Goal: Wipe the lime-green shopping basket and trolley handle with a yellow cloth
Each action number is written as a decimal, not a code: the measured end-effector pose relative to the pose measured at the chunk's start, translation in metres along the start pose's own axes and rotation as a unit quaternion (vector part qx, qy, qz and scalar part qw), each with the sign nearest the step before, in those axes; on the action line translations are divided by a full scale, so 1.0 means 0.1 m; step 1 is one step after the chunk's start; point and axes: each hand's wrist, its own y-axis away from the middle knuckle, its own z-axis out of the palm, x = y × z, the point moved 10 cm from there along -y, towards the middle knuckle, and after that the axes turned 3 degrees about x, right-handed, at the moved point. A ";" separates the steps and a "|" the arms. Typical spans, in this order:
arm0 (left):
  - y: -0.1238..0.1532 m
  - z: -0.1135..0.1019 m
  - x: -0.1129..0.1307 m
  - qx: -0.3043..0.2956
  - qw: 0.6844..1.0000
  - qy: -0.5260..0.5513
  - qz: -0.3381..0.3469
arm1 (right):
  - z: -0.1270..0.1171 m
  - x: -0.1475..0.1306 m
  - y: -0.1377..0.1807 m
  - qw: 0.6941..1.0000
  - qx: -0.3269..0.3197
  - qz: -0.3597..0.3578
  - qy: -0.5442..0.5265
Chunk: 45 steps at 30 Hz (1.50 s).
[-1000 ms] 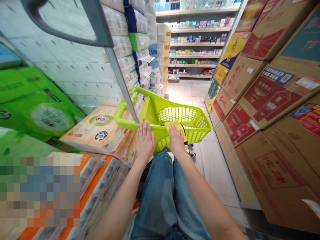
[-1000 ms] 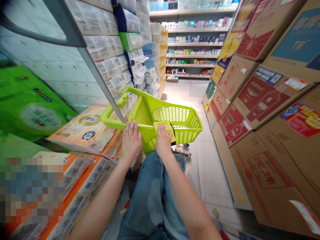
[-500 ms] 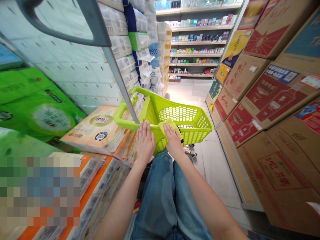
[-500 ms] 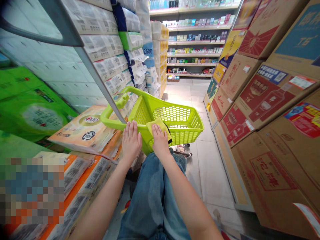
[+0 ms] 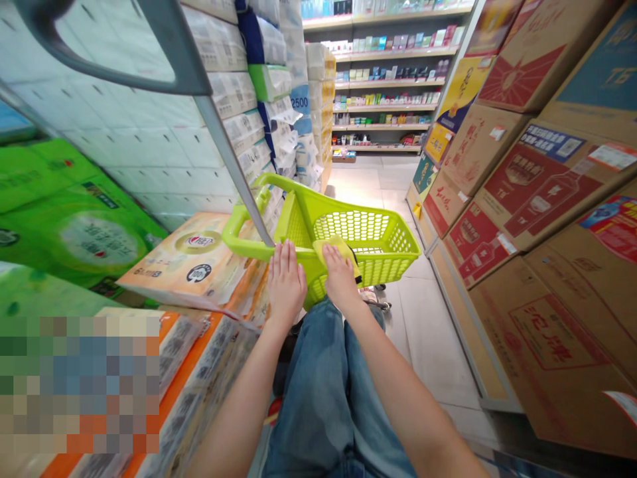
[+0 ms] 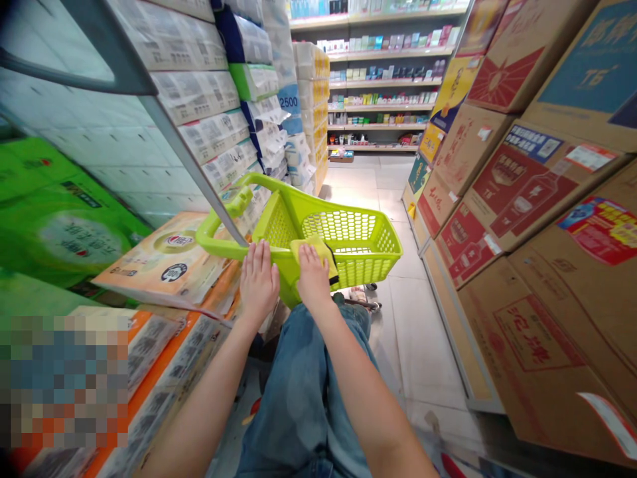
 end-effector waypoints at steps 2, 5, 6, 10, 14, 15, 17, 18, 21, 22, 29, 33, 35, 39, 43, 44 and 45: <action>-0.01 -0.01 0.00 -0.004 1.000 -0.002 -0.001 | 0.04 -0.33 -0.04 0.998 -0.009 -0.051 -0.024; -0.01 -0.02 0.01 -0.007 1.000 -0.006 0.000 | 0.04 -0.52 -0.04 0.996 0.001 -0.078 -0.036; -0.01 -0.02 0.01 -0.007 1.000 -0.008 0.002 | 0.04 -0.51 -0.03 0.996 0.005 -0.079 -0.034; -0.01 0.00 0.01 -0.005 1.000 -0.013 0.007 | 0.03 -0.20 0.05 0.997 0.020 -0.075 -0.002; 0.00 0.00 0.01 -0.001 1.000 -0.006 0.006 | -0.04 0.35 0.12 0.998 0.043 -0.034 0.038; 0.00 0.00 0.01 -0.001 1.000 -0.004 0.005 | -0.07 0.49 0.13 0.998 0.047 -0.019 0.046; 0.00 0.00 0.01 0.000 1.000 -0.002 0.002 | -0.13 0.73 0.16 0.997 0.055 0.006 0.053; 0.00 0.00 0.01 0.001 1.000 -0.001 0.001 | -0.16 0.82 0.17 0.997 0.058 0.018 0.054; 0.00 0.00 0.00 0.001 1.000 0.001 -0.001 | -0.20 0.95 0.18 0.995 0.065 0.057 0.043; 0.00 0.00 0.00 0.001 1.000 0.001 -0.001 | -0.19 0.93 0.18 0.995 0.067 0.071 0.036; 0.00 0.00 -0.01 -0.001 1.000 -0.003 0.003 | 0.07 -0.11 0.02 0.999 0.036 -0.011 -0.035; -0.01 0.00 -0.02 -0.010 1.000 -0.007 -0.001 | 0.12 -0.51 -0.01 0.994 0.036 -0.072 -0.076; 0.00 -0.01 -0.01 -0.004 1.000 -0.008 0.003 | 0.11 -0.47 0.01 0.993 0.039 -0.082 -0.076; 0.00 0.00 0.01 0.004 1.000 -0.008 0.012 | 0.08 -0.12 0.08 0.994 0.048 -0.083 -0.046; 0.00 0.00 0.00 0.009 1.000 0.002 0.007 | -0.01 0.39 0.17 0.995 0.078 -0.056 -0.007; 0.00 0.00 0.00 0.008 1.000 0.004 0.005 | -0.03 0.51 0.19 0.995 0.084 -0.045 0.002; 0.00 0.00 0.00 0.007 1.000 0.006 0.005 | -0.06 0.63 0.21 0.995 0.090 -0.033 0.008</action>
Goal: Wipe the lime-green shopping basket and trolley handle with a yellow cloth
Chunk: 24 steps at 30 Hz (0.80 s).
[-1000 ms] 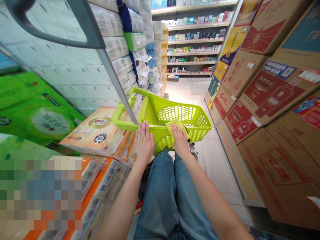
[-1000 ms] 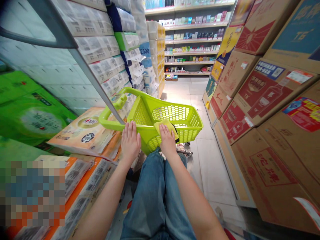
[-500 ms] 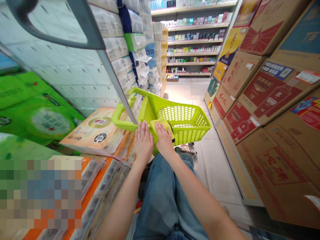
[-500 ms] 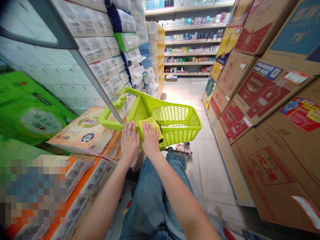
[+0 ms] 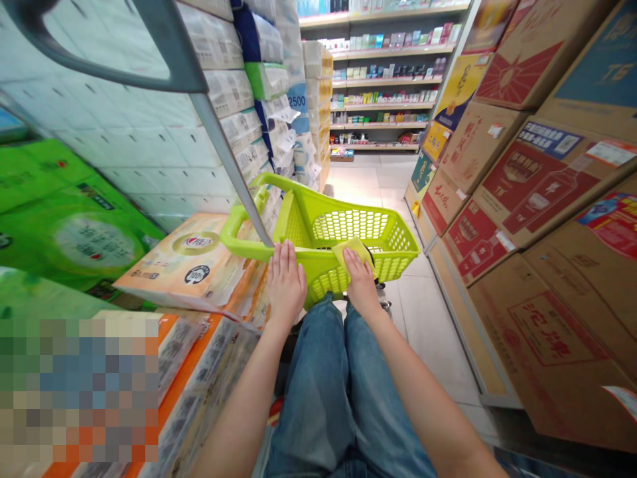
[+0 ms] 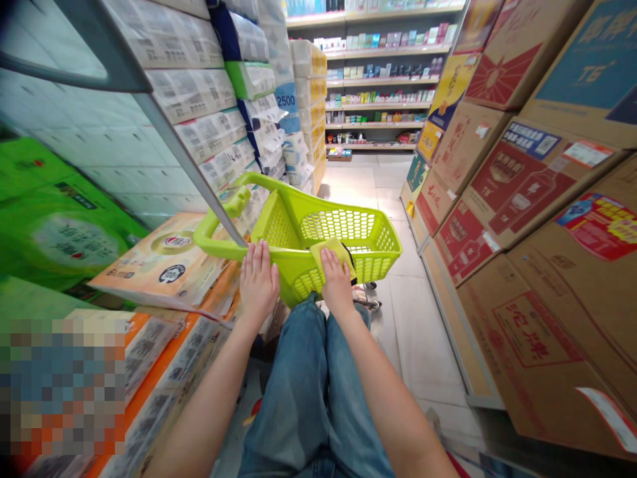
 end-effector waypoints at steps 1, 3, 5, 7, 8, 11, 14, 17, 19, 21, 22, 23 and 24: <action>0.00 0.00 0.00 -0.001 1.000 -0.001 0.000 | -0.03 0.10 0.02 1.000 0.005 0.012 0.007; 0.00 0.01 0.01 -0.005 1.000 -0.006 0.001 | -0.07 0.24 0.04 0.999 0.012 0.034 0.012; 0.00 0.01 0.01 -0.006 1.000 -0.012 0.001 | -0.09 0.28 0.03 0.998 0.016 0.059 0.012; 0.00 0.01 0.00 -0.005 1.000 -0.014 0.001 | -0.07 0.23 -0.01 0.996 0.010 0.090 0.008; 0.00 0.01 0.00 -0.004 1.000 -0.014 0.001 | -0.04 0.15 -0.05 0.995 0.001 0.101 0.003; 0.00 0.00 0.00 -0.001 1.000 -0.009 0.004 | 0.10 -0.28 -0.17 0.996 -0.043 0.079 -0.027; 0.00 0.00 -0.01 -0.002 1.000 -0.004 0.002 | 0.20 -0.81 -0.28 0.995 -0.070 0.006 -0.075; 0.00 0.01 -0.03 -0.009 1.000 -0.002 -0.004 | 0.22 -1.08 -0.31 0.992 -0.064 -0.033 -0.100; 0.00 0.01 -0.02 -0.011 1.000 0.001 -0.003 | 0.21 -1.07 -0.29 0.993 -0.059 -0.041 -0.094; 0.00 0.01 -0.02 -0.008 1.000 0.005 -0.001 | 0.20 -0.95 -0.26 0.995 -0.056 -0.045 -0.074; 0.00 0.01 -0.02 -0.007 1.000 0.007 -0.001 | 0.19 -0.86 -0.23 0.996 -0.054 -0.044 -0.061; 0.00 0.01 -0.02 -0.005 1.000 0.008 -0.001 | 0.17 -0.74 -0.21 0.997 -0.050 -0.040 -0.047; 0.00 0.01 -0.01 -0.005 1.000 0.009 -0.002 | 0.15 -0.62 -0.19 0.998 -0.045 -0.033 -0.034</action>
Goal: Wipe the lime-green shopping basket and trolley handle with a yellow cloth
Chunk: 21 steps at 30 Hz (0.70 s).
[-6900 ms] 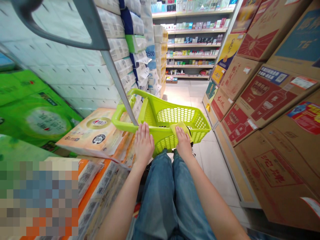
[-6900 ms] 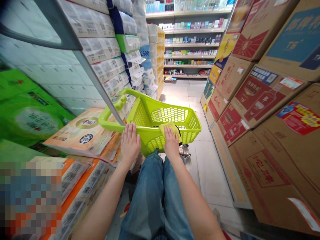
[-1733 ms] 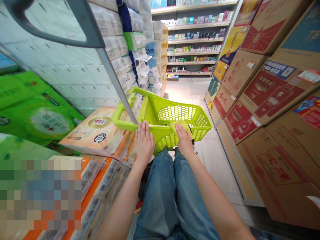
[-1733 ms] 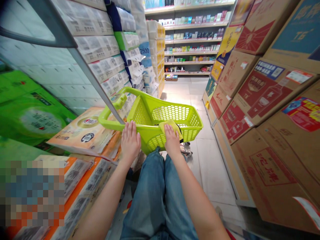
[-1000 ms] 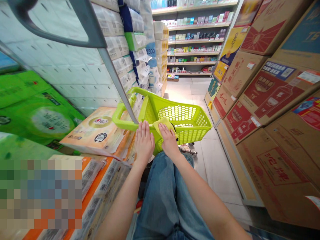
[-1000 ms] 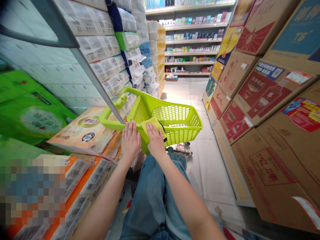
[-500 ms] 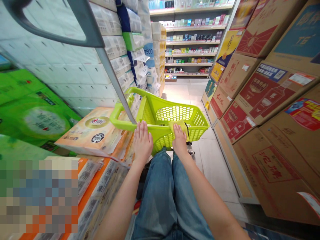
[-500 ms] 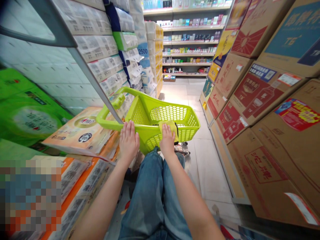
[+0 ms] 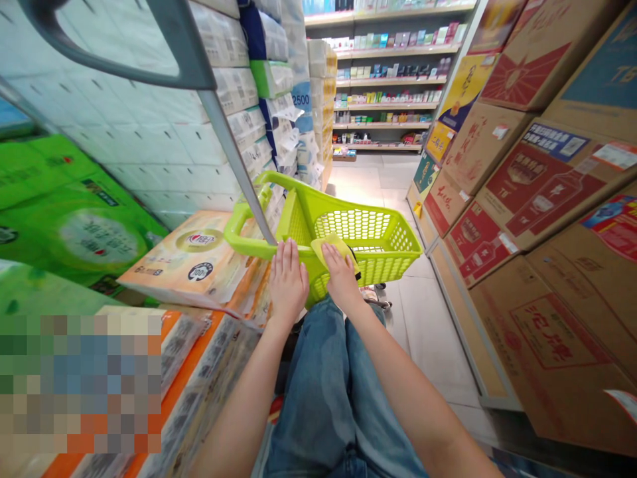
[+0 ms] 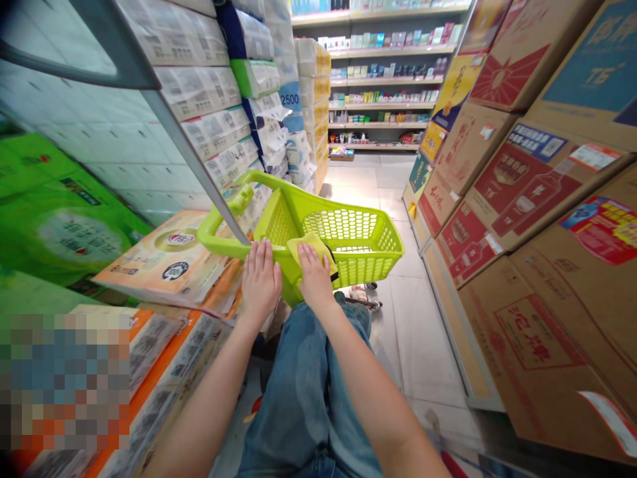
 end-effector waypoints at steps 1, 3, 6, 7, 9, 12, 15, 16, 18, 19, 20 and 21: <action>0.00 0.00 0.00 0.001 1.000 0.000 -0.001 | -0.03 0.14 0.03 1.000 0.006 0.010 0.012; 0.00 0.00 0.00 0.001 1.000 0.001 -0.002 | -0.11 0.42 0.10 0.999 0.019 0.032 0.034; 0.00 -0.01 0.01 0.000 1.000 0.000 -0.002 | -0.22 0.75 0.20 0.996 0.034 0.061 0.061; 0.00 -0.01 0.01 0.000 1.000 0.000 -0.002 | -0.24 0.82 0.22 0.995 0.036 0.067 0.067; 0.00 -0.01 0.01 -0.001 1.000 0.003 -0.004 | -0.26 0.89 0.24 0.993 0.038 0.081 0.074; 0.00 -0.01 0.01 0.001 1.000 0.013 -0.006 | -0.23 0.83 0.21 0.990 0.040 0.116 0.073; 0.00 -0.01 0.00 -0.001 1.000 0.016 -0.006 | -0.12 0.52 0.10 0.992 0.029 0.117 0.046; 0.00 -0.01 0.01 -0.003 1.000 0.013 -0.005 | -0.07 0.35 0.04 0.995 0.017 0.098 0.031; -0.01 -0.01 0.01 -0.006 1.000 0.004 -0.004 | 0.03 -0.02 -0.07 0.999 -0.013 0.038 -0.004; -0.01 -0.01 0.00 -0.008 1.000 -0.001 -0.004 | 0.06 -0.19 -0.11 0.999 -0.026 0.009 -0.021; -0.01 -0.01 0.00 -0.009 1.000 -0.005 -0.005 | 0.09 -0.33 -0.14 0.999 -0.035 -0.015 -0.036; -0.01 -0.01 0.00 -0.010 1.000 -0.008 -0.007 | 0.10 -0.42 -0.15 0.998 -0.039 -0.032 -0.047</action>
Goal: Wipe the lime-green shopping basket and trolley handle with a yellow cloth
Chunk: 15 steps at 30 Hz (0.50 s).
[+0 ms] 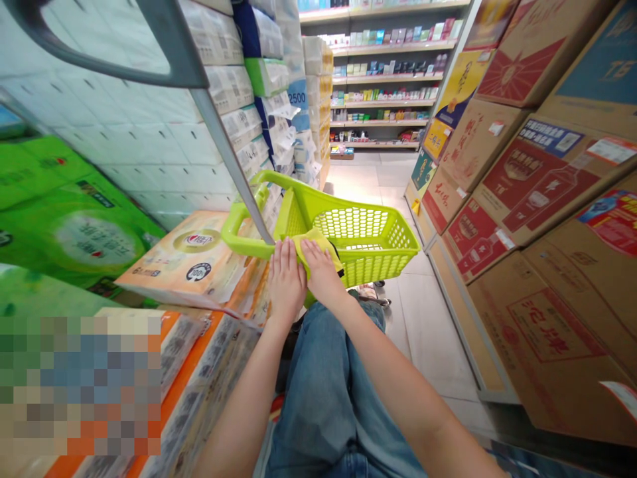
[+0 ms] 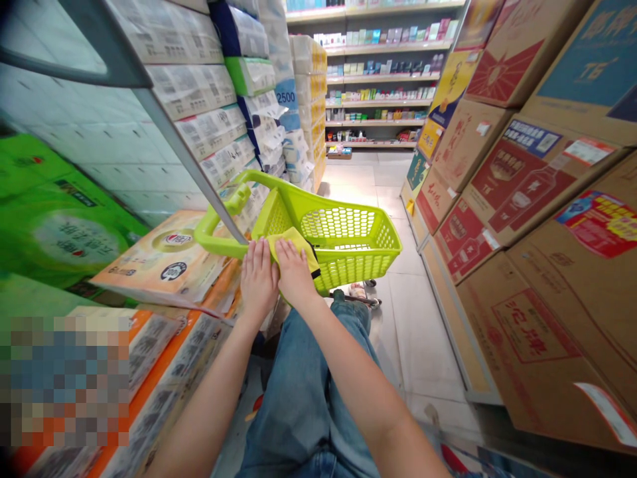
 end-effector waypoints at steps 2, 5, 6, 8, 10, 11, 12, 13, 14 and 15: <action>0.00 0.00 0.00 0.001 1.000 -0.002 -0.001 | 0.01 -0.06 0.00 1.000 -0.001 -0.014 -0.009; 0.00 0.00 0.00 0.005 1.000 0.001 0.004 | -0.04 0.11 0.09 1.000 0.016 -0.008 0.003; 0.01 0.01 0.00 0.006 1.000 0.002 0.006 | -0.06 0.21 0.13 1.000 0.024 -0.003 0.013; 0.01 0.01 0.00 0.007 1.000 0.005 0.008 | -0.12 0.44 0.23 0.999 0.036 0.014 0.036; 0.01 0.01 0.00 0.007 1.000 0.007 0.008 | -0.19 0.71 0.32 0.997 0.044 0.039 0.059; 0.01 0.01 0.00 0.007 1.000 0.008 0.007 | -0.24 0.84 0.37 0.995 0.049 0.052 0.069; 0.01 0.01 0.00 0.007 1.000 0.009 0.006 | -0.29 0.97 0.41 0.993 0.054 0.063 0.078; 0.01 0.01 0.01 0.007 1.000 0.010 0.005 | -0.35 1.08 0.45 0.992 0.060 0.073 0.086; 0.01 0.00 0.01 0.007 1.000 0.011 0.004 | -0.40 1.17 0.48 0.990 0.068 0.082 0.093; 0.01 0.00 0.01 0.008 1.000 0.012 0.004 | -0.45 1.25 0.51 0.988 0.074 0.091 0.099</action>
